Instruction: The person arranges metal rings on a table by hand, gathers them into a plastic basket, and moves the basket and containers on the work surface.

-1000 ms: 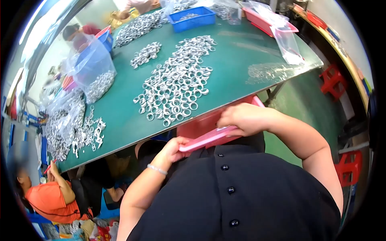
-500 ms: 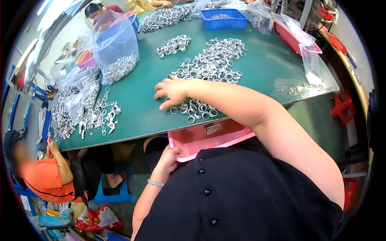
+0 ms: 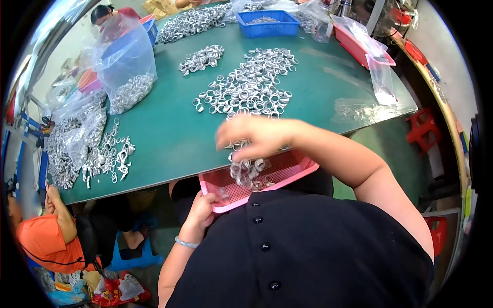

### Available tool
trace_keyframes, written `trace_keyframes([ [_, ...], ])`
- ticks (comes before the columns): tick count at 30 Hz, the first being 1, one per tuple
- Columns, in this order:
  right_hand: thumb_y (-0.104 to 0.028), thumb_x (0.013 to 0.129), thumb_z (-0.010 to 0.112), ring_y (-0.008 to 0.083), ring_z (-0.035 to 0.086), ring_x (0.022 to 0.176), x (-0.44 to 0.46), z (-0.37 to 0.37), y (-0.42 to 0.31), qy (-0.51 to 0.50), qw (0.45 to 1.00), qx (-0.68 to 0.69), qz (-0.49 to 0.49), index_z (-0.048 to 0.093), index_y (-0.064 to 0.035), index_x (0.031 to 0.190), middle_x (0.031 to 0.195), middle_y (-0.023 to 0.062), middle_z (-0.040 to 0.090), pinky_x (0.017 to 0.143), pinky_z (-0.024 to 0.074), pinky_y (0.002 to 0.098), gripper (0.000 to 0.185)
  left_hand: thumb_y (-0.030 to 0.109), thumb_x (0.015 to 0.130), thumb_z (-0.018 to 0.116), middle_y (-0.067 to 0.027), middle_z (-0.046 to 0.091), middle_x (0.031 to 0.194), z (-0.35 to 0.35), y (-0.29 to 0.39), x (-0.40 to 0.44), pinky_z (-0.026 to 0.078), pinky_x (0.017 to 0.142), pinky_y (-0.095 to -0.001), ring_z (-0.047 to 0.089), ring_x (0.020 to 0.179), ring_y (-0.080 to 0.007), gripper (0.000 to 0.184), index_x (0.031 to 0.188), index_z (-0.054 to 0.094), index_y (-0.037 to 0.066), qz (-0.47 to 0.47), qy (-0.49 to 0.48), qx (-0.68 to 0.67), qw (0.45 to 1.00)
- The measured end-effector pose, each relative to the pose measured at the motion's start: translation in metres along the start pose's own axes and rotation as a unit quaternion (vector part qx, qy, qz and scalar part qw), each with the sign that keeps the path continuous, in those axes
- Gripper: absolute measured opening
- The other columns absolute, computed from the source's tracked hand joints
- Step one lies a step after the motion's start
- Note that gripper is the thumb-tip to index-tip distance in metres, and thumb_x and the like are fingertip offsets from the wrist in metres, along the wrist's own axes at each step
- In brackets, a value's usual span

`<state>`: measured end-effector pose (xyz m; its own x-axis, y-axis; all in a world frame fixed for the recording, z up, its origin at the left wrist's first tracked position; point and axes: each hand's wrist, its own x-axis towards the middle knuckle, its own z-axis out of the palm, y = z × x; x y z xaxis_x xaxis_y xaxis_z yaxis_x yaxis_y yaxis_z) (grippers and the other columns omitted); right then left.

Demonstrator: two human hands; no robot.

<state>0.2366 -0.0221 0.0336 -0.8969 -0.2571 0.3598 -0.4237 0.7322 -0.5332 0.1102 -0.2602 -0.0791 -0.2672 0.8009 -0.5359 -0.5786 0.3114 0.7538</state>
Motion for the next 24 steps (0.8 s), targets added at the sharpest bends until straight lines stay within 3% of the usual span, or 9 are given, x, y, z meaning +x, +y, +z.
trace_keyframes([
  [2, -0.033, 0.083, 0.066, 0.0331, 0.046, 0.12, -0.015, -0.021, 0.035, 0.123, 0.971, -0.173, 0.108, 0.059, -0.01, 0.118, 0.123, 0.0155, 0.055, 0.101, 0.0348, 0.0454, 0.043, -0.007, 0.071, 0.043, -0.0162, 0.059, 0.101, 0.012, 0.005, -0.006, 0.051, 0.08, -0.0353, 0.061, 0.09, -0.027, 0.04, 0.111, 0.05, -0.007, -0.001, 0.038, -0.008, 0.999],
  [4, -0.05, 0.085, 0.058, 0.0368, 0.035, 0.129, -0.035, -0.032, 0.06, 0.105, 0.915, -0.267, 0.284, 0.054, -0.0212, 0.128, 0.141, 0.0159, 0.038, 0.105, 0.0268, 0.0515, 0.052, -0.007, 0.071, 0.044, -0.0164, 0.059, 0.101, 0.02, 0.012, -0.013, 0.051, 0.08, -0.0351, 0.061, 0.091, -0.0271, 0.041, 0.111, 0.05, -0.007, 0.001, 0.047, 0.005, 0.999],
  [6, -0.053, 0.084, 0.057, 0.037, 0.032, 0.131, -0.045, -0.019, 0.069, 0.054, 0.905, -0.264, 0.328, 0.053, -0.023, 0.13, 0.143, 0.0158, 0.035, 0.106, 0.0252, 0.0521, 0.055, -0.006, 0.071, 0.044, -0.0164, 0.06, 0.102, 0.012, 0.009, -0.01, 0.051, 0.08, -0.0352, 0.061, 0.092, -0.0273, 0.041, 0.111, 0.05, -0.007, -0.01, 0.041, 0.023, 0.999],
  [7, -0.063, 0.081, 0.054, 0.0362, 0.027, 0.134, -0.046, -0.013, 0.067, 0.075, 0.914, -0.245, 0.313, 0.054, -0.025, 0.129, 0.145, 0.0148, 0.033, 0.107, 0.0206, 0.0523, 0.061, -0.006, 0.071, 0.045, -0.0164, 0.06, 0.102, 0.009, 0.007, -0.008, 0.051, 0.08, -0.0352, 0.061, 0.092, -0.0274, 0.041, 0.112, 0.051, -0.007, -0.015, 0.038, 0.031, 0.999],
  [11, -0.06, 0.079, 0.057, 0.0351, 0.035, 0.129, -0.045, 0.004, 0.045, 0.076, 0.932, -0.236, 0.266, 0.058, -0.0222, 0.124, 0.143, 0.0151, 0.035, 0.106, 0.0241, 0.0506, 0.059, -0.005, 0.071, 0.046, -0.0158, 0.06, 0.104, 0.005, 0.003, -0.005, 0.051, 0.08, -0.035, 0.061, 0.092, -0.0273, 0.043, 0.114, 0.05, -0.007, -0.002, 0.012, 0.024, 1.0],
  [18, -0.043, 0.076, 0.068, 0.0337, 0.041, 0.121, -0.048, 0.031, -0.014, 0.075, 0.964, -0.198, 0.161, 0.061, -0.0158, 0.115, 0.131, 0.0157, 0.045, 0.099, 0.0314, 0.0471, 0.048, -0.006, 0.071, 0.043, -0.0178, 0.059, 0.106, 0.016, 0.009, -0.014, 0.051, 0.082, -0.0356, 0.061, 0.095, -0.0276, 0.045, 0.115, 0.049, -0.008, -0.008, 0.026, 0.029, 0.999],
  [20, -0.033, 0.076, 0.071, 0.0341, 0.045, 0.117, -0.047, 0.028, -0.026, 0.044, 0.977, -0.173, 0.116, 0.061, -0.0144, 0.113, 0.131, 0.0165, 0.044, 0.097, 0.0356, 0.0445, 0.043, -0.007, 0.07, 0.042, -0.0184, 0.059, 0.106, 0.012, 0.006, -0.012, 0.051, 0.082, -0.0359, 0.061, 0.095, -0.0278, 0.046, 0.116, 0.049, -0.008, 0.0, 0.007, 0.021, 1.0],
  [22, -0.027, 0.078, 0.07, 0.0333, 0.049, 0.113, -0.038, 0.019, -0.031, 0.019, 0.991, -0.064, 0.117, 0.062, -0.013, 0.11, 0.128, 0.0154, 0.047, 0.094, 0.0409, 0.0431, 0.036, -0.007, 0.07, 0.043, -0.0169, 0.059, 0.103, 0.006, 0.0, -0.006, 0.051, 0.081, -0.0349, 0.061, 0.092, -0.0266, 0.043, 0.113, 0.05, -0.008, 0.006, 0.003, 0.017, 1.0],
  [24, -0.023, 0.078, 0.07, 0.0332, 0.051, 0.11, -0.024, 0.011, -0.009, 0.078, 0.99, -0.113, 0.029, 0.063, -0.0112, 0.107, 0.123, 0.0145, 0.051, 0.092, 0.044, 0.0424, 0.032, -0.007, 0.069, 0.043, -0.0155, 0.059, 0.099, 0.005, -0.001, -0.005, 0.051, 0.08, -0.034, 0.061, 0.089, -0.0255, 0.041, 0.11, 0.051, -0.008, 0.011, 0.0, 0.015, 1.0],
])
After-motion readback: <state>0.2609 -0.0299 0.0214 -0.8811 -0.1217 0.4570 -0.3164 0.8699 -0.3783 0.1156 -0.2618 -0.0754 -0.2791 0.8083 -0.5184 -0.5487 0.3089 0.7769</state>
